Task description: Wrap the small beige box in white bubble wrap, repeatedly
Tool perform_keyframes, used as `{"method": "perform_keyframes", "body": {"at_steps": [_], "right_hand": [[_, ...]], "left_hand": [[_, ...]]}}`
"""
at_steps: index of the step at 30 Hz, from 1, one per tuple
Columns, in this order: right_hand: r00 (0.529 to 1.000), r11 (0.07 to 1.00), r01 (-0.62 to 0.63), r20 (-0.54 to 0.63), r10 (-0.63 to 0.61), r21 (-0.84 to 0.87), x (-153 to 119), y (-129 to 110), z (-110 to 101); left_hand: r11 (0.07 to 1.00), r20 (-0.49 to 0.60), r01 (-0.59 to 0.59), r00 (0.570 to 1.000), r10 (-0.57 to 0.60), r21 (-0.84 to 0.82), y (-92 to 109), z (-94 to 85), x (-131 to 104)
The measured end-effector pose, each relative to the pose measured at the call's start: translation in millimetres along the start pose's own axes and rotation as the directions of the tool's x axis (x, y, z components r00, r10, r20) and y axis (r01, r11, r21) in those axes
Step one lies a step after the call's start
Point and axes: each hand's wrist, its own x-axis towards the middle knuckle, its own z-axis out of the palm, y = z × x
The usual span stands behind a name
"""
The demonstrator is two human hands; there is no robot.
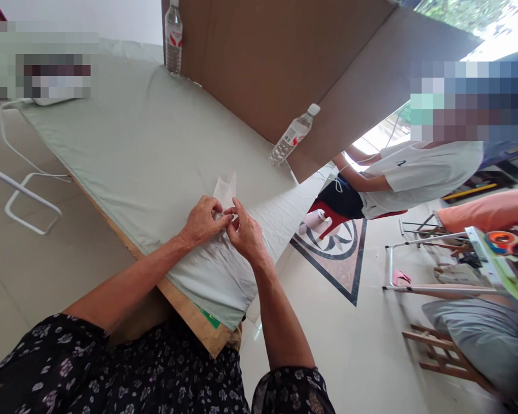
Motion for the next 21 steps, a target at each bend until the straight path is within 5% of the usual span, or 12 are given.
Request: {"method": "perform_keyframes", "body": {"at_steps": [4,8,11,15,21], "right_hand": [[1.000,0.971,0.001,0.022,-0.006,0.241,4.7,13.6,-5.4],[0.940,0.840,-0.246,-0.092,0.328,0.483,15.7,34.0,-8.7],[0.857,0.695,-0.437,0.028,0.515,0.571,30.5,42.7,-8.3],[0.852,0.643,-0.459,0.099,0.514,0.613,57.7,43.4,-1.3],[0.910,0.732,-0.408,0.185,0.370,0.546,86.8,45.0,7.6]], "left_hand": [[0.999,0.049,0.030,0.998,-0.031,0.021,3.2,2.7,0.4],[0.997,0.064,0.072,0.995,-0.074,0.028,5.9,1.3,-0.2],[0.997,0.067,0.075,0.995,-0.077,0.034,6.0,1.3,-1.0],[0.999,0.054,0.031,0.998,-0.032,0.029,3.7,2.9,-3.8],[0.990,0.105,-0.088,0.992,0.077,0.109,1.8,3.9,-8.6]]}}
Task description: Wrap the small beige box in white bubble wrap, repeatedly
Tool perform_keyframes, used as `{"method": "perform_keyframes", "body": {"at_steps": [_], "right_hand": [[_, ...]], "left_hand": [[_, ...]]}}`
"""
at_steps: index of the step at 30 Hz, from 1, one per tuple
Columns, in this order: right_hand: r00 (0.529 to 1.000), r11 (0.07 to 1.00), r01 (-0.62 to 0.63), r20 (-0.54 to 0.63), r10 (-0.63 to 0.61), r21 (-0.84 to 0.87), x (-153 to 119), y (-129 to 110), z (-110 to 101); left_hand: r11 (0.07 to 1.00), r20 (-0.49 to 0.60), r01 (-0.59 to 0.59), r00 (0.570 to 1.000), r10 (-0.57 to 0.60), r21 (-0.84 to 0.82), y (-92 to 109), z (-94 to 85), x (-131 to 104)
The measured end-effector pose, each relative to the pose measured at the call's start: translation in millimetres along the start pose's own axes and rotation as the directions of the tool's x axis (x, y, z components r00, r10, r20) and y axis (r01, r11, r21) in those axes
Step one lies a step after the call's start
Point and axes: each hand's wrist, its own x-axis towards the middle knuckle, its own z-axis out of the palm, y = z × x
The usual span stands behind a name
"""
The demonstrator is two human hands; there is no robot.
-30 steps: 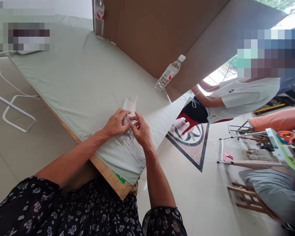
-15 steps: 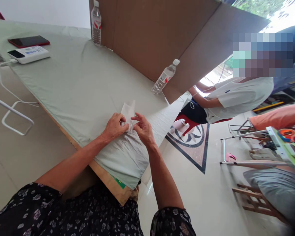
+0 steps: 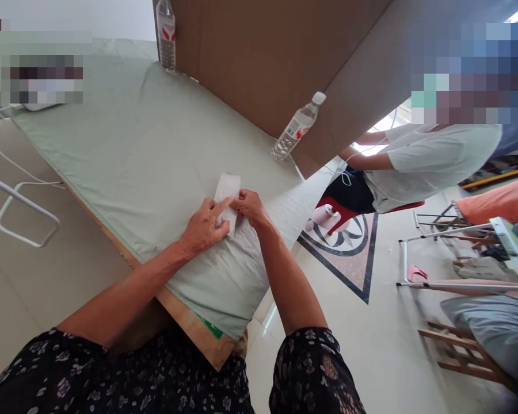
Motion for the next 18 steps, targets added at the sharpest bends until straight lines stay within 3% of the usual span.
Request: {"method": "perform_keyframes", "body": {"at_steps": [4,9,14,18], "right_hand": [[0.998,0.998,0.055,0.033,-0.054,-0.020,1.3,1.6,0.5],[0.981,0.971,0.194,-0.054,-0.189,0.142,-7.9,5.7,5.7],[0.978,0.948,0.207,-0.016,-0.209,0.243,-22.1,5.1,11.8],[0.968,0.950,0.248,-0.015,-0.249,0.190,-38.0,4.6,14.8]], "left_hand": [[0.999,0.004,0.007,1.000,-0.007,0.034,-3.5,1.6,0.1],[0.999,0.002,0.034,0.999,-0.034,0.002,-7.1,1.2,2.5],[0.999,0.021,0.045,0.999,-0.045,0.020,-6.7,-0.1,3.4],[0.997,-0.077,0.080,0.994,-0.080,0.001,-9.1,0.4,0.4]]}}
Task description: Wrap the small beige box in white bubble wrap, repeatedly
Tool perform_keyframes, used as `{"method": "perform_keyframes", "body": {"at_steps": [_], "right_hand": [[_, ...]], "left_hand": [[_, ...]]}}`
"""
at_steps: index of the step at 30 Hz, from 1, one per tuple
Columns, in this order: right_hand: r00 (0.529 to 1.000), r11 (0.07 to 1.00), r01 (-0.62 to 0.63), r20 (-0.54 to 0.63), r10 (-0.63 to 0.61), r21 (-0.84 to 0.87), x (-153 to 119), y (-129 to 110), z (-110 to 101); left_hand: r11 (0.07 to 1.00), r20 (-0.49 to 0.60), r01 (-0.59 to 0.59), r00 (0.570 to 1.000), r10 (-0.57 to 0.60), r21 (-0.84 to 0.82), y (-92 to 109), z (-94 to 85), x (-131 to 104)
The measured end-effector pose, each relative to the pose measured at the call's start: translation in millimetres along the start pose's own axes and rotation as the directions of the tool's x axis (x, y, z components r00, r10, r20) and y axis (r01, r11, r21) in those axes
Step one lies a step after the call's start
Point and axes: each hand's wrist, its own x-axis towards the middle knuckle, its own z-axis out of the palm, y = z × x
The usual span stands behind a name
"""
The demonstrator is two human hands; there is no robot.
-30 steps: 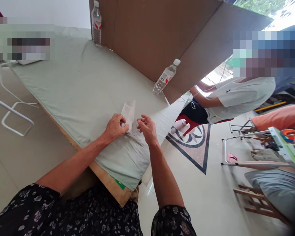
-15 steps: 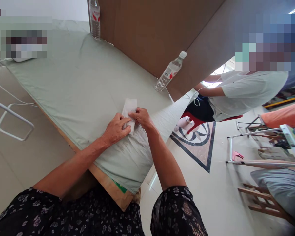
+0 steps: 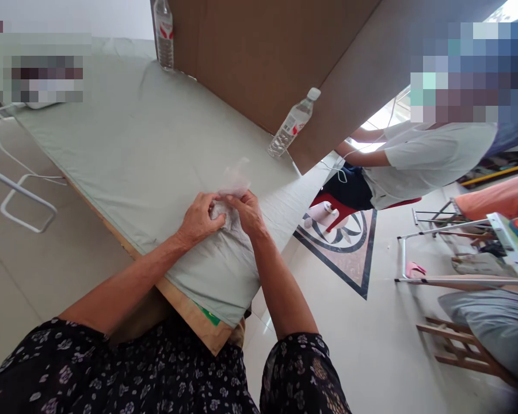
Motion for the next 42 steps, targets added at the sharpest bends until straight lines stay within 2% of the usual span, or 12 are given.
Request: {"method": "perform_keyframes", "body": {"at_steps": [4,8,16,19,21,24,28,32,34,37,39,42], "right_hand": [[0.997,0.993,0.078,0.009,-0.078,-0.092,-11.8,0.5,-0.9],[0.987,0.961,0.156,0.063,-0.145,-0.227,-21.5,-0.9,-6.8],[0.948,0.801,0.313,0.220,-0.230,-0.511,-56.6,-3.4,-17.8],[0.947,0.760,0.320,0.160,-0.280,-0.566,-55.1,1.0,-10.6],[0.962,0.830,0.267,0.079,-0.262,-0.490,-49.0,1.7,-6.1],[0.997,0.970,0.073,0.003,-0.074,-0.231,-39.6,-1.2,-3.5],[0.997,0.990,-0.064,0.045,0.070,-0.124,-31.4,-4.7,-4.9],[0.998,0.953,0.045,0.059,-0.028,-0.299,-29.6,-1.3,-9.9],[0.994,0.928,0.073,-0.054,-0.099,-0.365,-35.7,1.8,-15.1],[0.935,0.864,0.095,-0.254,-0.248,-0.495,-53.9,5.0,-24.0],[0.918,0.780,0.179,-0.183,-0.351,-0.600,-65.4,5.2,-27.7],[0.907,0.640,0.372,0.114,-0.406,-0.673,-70.3,3.8,-27.8]], "left_hand": [[1.000,-0.116,-0.012,0.993,0.012,0.003,-4.4,-1.6,0.8],[0.992,-0.021,-0.122,0.992,0.121,-0.045,-6.6,-3.0,5.8],[0.980,0.105,-0.136,0.983,0.152,-0.146,-13.2,-6.5,8.1],[0.973,0.089,-0.083,0.991,0.104,-0.216,-10.9,-8.4,10.3],[0.946,0.130,0.005,0.991,0.039,-0.324,-6.9,-13.0,12.4],[0.865,0.306,0.168,0.952,-0.017,-0.474,0.7,-24.3,14.3],[0.861,0.424,0.254,0.904,-0.049,-0.441,7.0,-34.6,13.7],[0.868,0.454,0.262,0.890,-0.048,-0.422,6.7,-32.2,13.2],[0.855,0.453,0.268,0.890,-0.044,-0.444,6.2,-29.7,13.2],[0.830,0.450,0.272,0.893,-0.028,-0.487,7.1,-28.9,12.7],[0.840,0.442,0.251,0.897,-0.015,-0.480,8.4,-30.5,12.3],[0.857,0.438,0.219,0.899,0.009,-0.466,8.5,-32.6,12.3]]}}
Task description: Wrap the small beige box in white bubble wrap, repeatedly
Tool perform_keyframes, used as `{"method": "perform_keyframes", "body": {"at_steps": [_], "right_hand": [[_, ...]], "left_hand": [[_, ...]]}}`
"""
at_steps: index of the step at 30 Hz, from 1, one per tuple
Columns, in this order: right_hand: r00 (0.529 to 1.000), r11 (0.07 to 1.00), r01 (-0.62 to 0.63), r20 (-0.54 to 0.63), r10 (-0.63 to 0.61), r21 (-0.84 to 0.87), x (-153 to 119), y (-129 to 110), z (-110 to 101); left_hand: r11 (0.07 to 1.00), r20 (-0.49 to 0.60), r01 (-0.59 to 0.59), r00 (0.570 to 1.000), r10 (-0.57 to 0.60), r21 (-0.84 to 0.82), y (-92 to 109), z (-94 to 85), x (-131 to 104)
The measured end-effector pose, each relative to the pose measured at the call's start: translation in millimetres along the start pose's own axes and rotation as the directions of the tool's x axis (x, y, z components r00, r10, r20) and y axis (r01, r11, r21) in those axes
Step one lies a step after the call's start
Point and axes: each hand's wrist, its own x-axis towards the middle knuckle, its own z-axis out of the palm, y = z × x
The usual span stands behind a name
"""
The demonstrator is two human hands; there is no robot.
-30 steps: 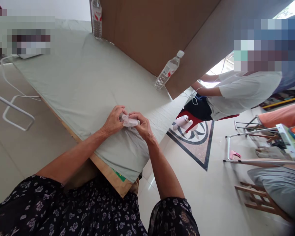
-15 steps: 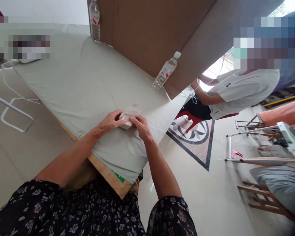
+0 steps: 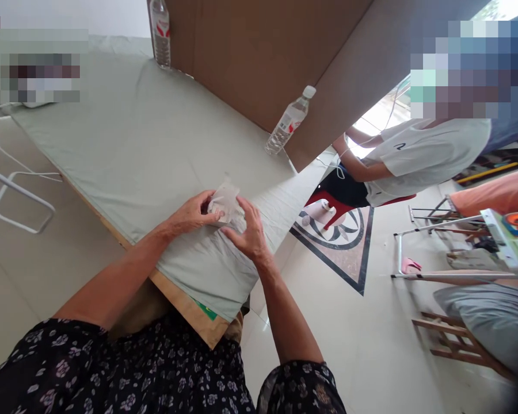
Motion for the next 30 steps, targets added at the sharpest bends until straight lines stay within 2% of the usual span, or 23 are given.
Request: {"method": "perform_keyframes", "body": {"at_steps": [2,4,7,11,15,19,24,30], "right_hand": [[0.991,0.996,0.085,0.108,-0.081,-0.028,5.1,0.6,2.3],[0.983,0.994,0.108,0.155,-0.102,-0.029,11.6,3.2,5.7],[0.985,0.996,0.083,0.152,-0.086,0.023,17.0,7.6,10.4],[0.988,0.993,0.046,0.143,-0.062,0.110,16.7,9.2,13.1],[0.993,0.980,0.039,0.099,-0.059,0.194,14.9,8.4,13.2],[0.995,0.963,-0.047,0.095,0.022,0.267,4.6,8.6,13.6],[0.990,0.975,-0.138,-0.006,0.141,0.177,-13.7,5.8,18.4],[0.995,0.995,-0.098,0.000,0.098,0.017,-10.7,0.5,23.1]], "left_hand": [[1.000,0.008,-0.007,1.000,0.007,-0.010,-2.8,-0.5,0.9],[0.999,-0.011,-0.012,1.000,0.012,-0.036,-8.3,0.0,2.5],[0.997,-0.092,-0.040,0.995,0.034,-0.062,-17.4,2.8,3.8],[0.997,-0.189,-0.053,0.980,0.061,0.048,-22.8,7.5,1.6],[0.983,-0.208,-0.090,0.970,0.123,0.163,-20.4,7.6,-0.4],[0.958,-0.185,-0.128,0.967,0.178,0.256,-15.1,4.4,-0.8],[0.949,-0.180,-0.121,0.967,0.179,0.292,-13.1,3.5,-0.4],[0.948,-0.170,-0.119,0.970,0.175,0.295,-15.6,2.0,0.7]]}}
